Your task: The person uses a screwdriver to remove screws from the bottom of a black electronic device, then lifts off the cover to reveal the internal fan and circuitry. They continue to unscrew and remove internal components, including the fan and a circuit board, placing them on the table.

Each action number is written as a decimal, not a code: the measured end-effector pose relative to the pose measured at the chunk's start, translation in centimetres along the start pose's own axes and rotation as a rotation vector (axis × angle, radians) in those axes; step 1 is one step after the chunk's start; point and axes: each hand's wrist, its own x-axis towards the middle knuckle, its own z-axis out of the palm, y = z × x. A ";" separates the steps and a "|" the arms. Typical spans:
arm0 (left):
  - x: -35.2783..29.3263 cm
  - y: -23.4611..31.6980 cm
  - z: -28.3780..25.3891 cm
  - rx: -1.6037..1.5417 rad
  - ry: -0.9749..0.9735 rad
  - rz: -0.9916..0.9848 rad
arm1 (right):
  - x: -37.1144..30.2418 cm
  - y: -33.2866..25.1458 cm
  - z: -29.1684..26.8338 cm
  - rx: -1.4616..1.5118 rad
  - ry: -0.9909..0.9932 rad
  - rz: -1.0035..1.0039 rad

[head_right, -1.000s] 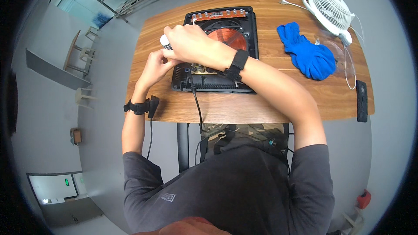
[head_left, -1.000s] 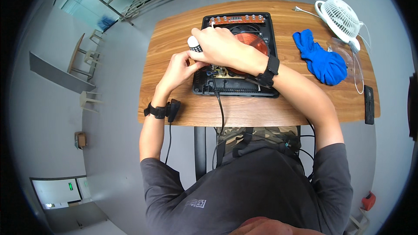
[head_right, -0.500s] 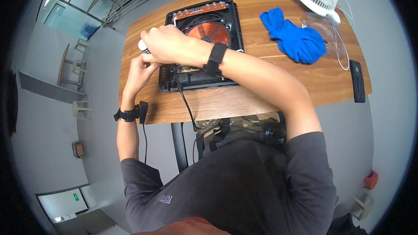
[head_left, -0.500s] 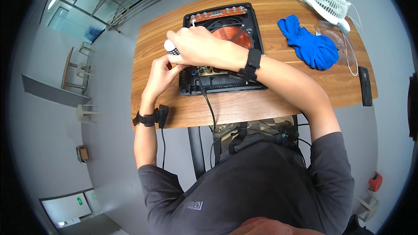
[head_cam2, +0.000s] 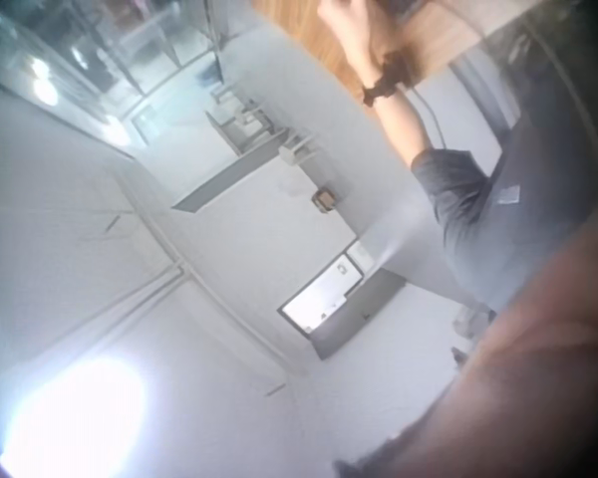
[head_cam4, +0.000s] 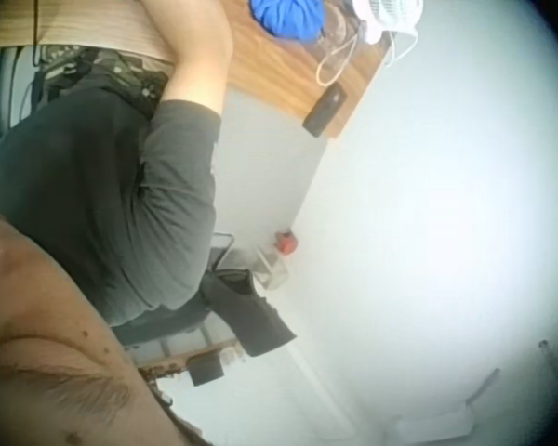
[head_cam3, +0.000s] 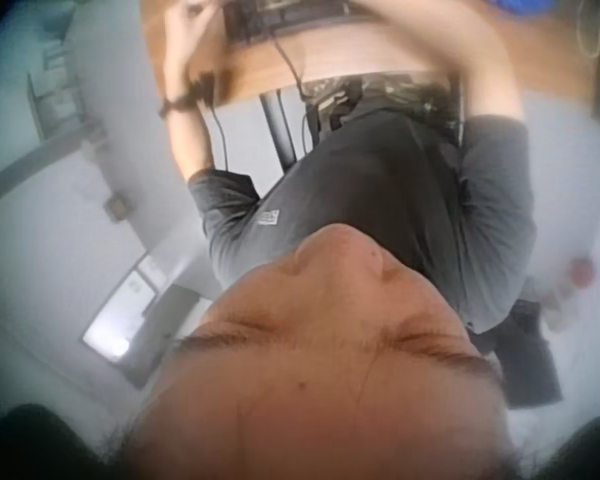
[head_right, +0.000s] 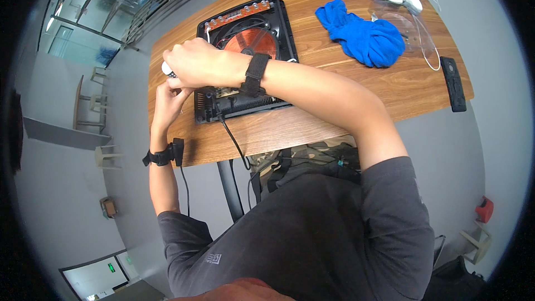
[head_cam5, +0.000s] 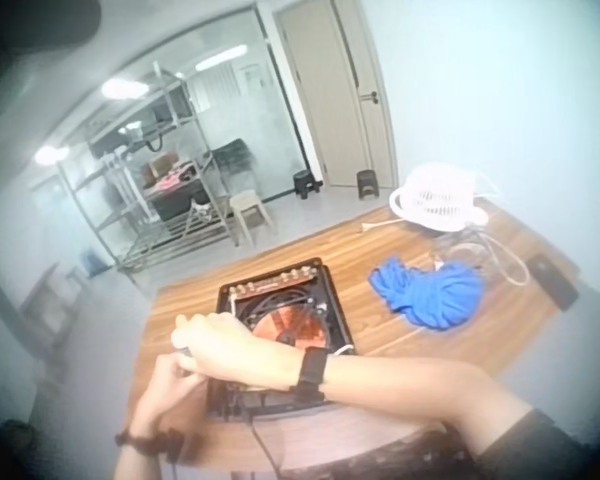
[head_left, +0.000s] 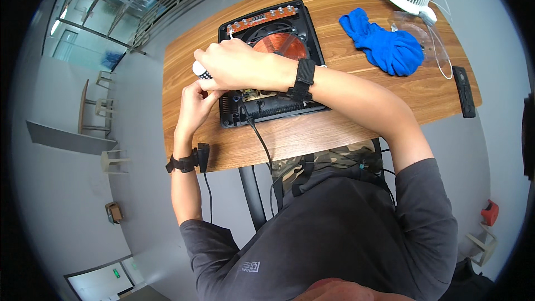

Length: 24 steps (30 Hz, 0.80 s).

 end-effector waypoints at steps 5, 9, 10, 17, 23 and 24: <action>-0.2 0.4 0.5 -0.100 0.017 0.062 | -0.1 0.0 0.2 0.002 -0.005 0.005; 0.2 -0.2 0.1 0.006 -0.033 0.026 | -0.2 0.2 0.2 0.010 -0.015 0.015; 0.2 0.1 0.0 0.024 -0.042 -0.006 | -0.1 0.2 0.4 0.000 -0.015 0.013; -0.1 1.6 0.0 0.019 -0.019 -0.058 | -0.1 0.3 0.4 -0.006 0.008 0.001; -0.1 1.6 -0.1 -0.018 -0.032 -0.029 | 0.0 0.2 0.4 0.001 -0.014 0.010; -0.1 1.3 -0.1 -0.015 -0.029 -0.012 | 0.0 0.3 0.4 0.004 -0.016 0.011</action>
